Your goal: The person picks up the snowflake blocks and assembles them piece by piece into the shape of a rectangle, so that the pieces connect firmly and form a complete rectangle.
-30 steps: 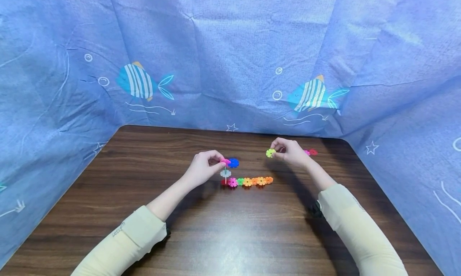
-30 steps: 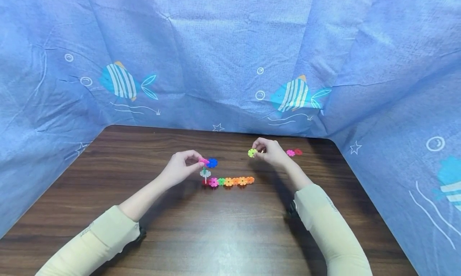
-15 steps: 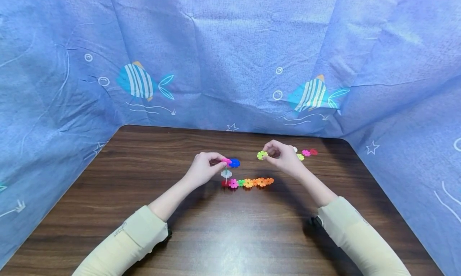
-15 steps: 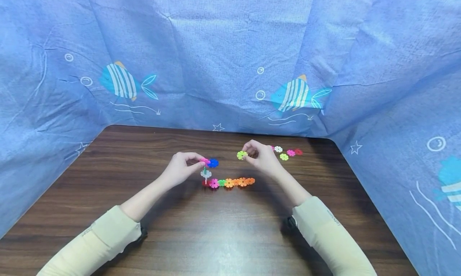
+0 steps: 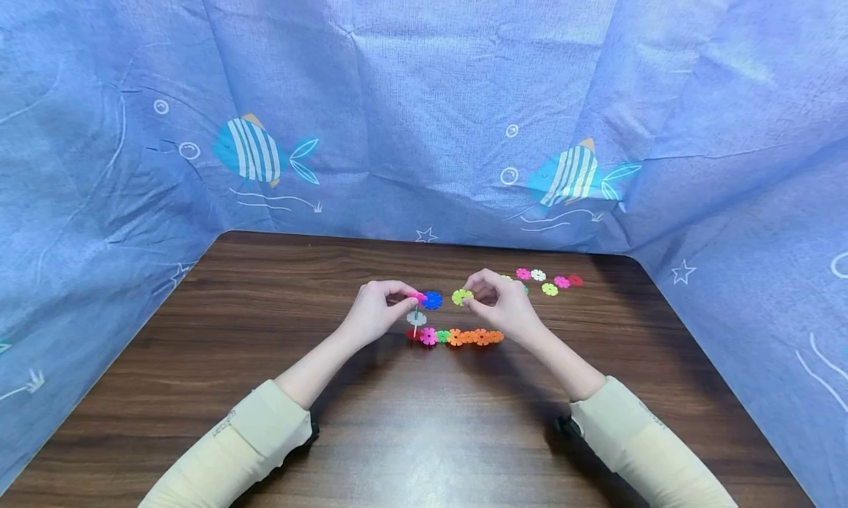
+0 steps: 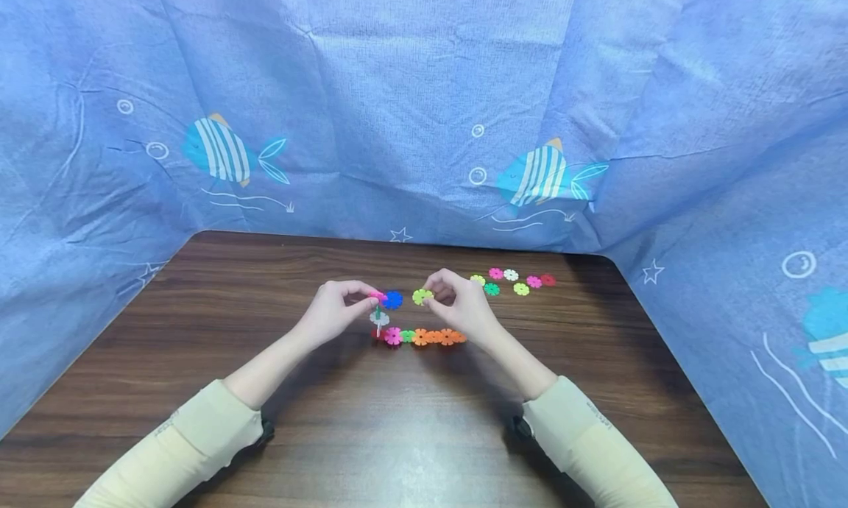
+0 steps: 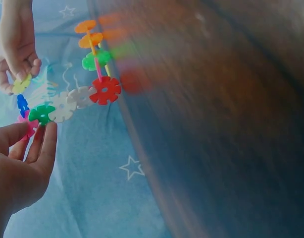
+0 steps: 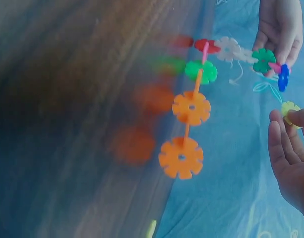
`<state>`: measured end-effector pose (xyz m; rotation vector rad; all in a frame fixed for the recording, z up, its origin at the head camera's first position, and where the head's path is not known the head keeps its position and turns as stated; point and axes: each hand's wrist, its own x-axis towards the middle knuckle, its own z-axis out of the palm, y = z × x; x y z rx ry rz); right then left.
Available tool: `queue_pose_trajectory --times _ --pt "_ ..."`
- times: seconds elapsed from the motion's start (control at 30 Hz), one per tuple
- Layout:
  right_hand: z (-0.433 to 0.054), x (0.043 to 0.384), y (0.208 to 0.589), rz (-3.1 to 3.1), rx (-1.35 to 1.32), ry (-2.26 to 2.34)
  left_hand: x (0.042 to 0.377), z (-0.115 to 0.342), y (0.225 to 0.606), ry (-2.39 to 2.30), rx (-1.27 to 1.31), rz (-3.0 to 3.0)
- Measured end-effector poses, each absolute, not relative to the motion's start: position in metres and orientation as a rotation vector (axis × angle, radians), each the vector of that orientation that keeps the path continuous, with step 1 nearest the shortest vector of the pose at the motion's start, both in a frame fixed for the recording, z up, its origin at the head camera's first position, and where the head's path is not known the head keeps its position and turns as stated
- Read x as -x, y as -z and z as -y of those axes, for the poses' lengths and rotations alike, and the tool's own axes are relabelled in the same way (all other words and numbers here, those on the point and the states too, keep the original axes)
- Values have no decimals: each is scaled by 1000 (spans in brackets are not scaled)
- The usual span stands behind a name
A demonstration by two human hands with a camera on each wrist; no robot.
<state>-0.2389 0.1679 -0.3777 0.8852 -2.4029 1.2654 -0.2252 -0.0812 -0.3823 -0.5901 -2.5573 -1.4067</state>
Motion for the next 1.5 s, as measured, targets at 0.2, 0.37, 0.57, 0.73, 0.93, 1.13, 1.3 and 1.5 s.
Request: queue_pose_trajectory --times 0.2,0.37,0.57,0.73,0.93,1.13,1.3,1.5 --pt "-161 237 383 2404 -946 -1260 224 80 383 1421 586 2570" --pt "-157 237 382 2405 -974 -1229 225 80 383 1436 587 2571" --pt "-154 235 380 2410 -1008 -1146 224 79 384 1440 607 2562" --pt "-152 234 379 2417 -997 -1140 224 78 384 1430 626 2508" --pt "-150 232 381 2420 -967 -1124 224 75 385 1388 647 2452" --pt "-149 230 380 2428 -946 -1106 223 73 385 1398 639 2455" --pt "-149 230 380 2434 -962 -1103 223 74 385 1387 635 2465" --pt "-153 232 378 2446 -978 -1145 223 75 385 1386 627 2472"
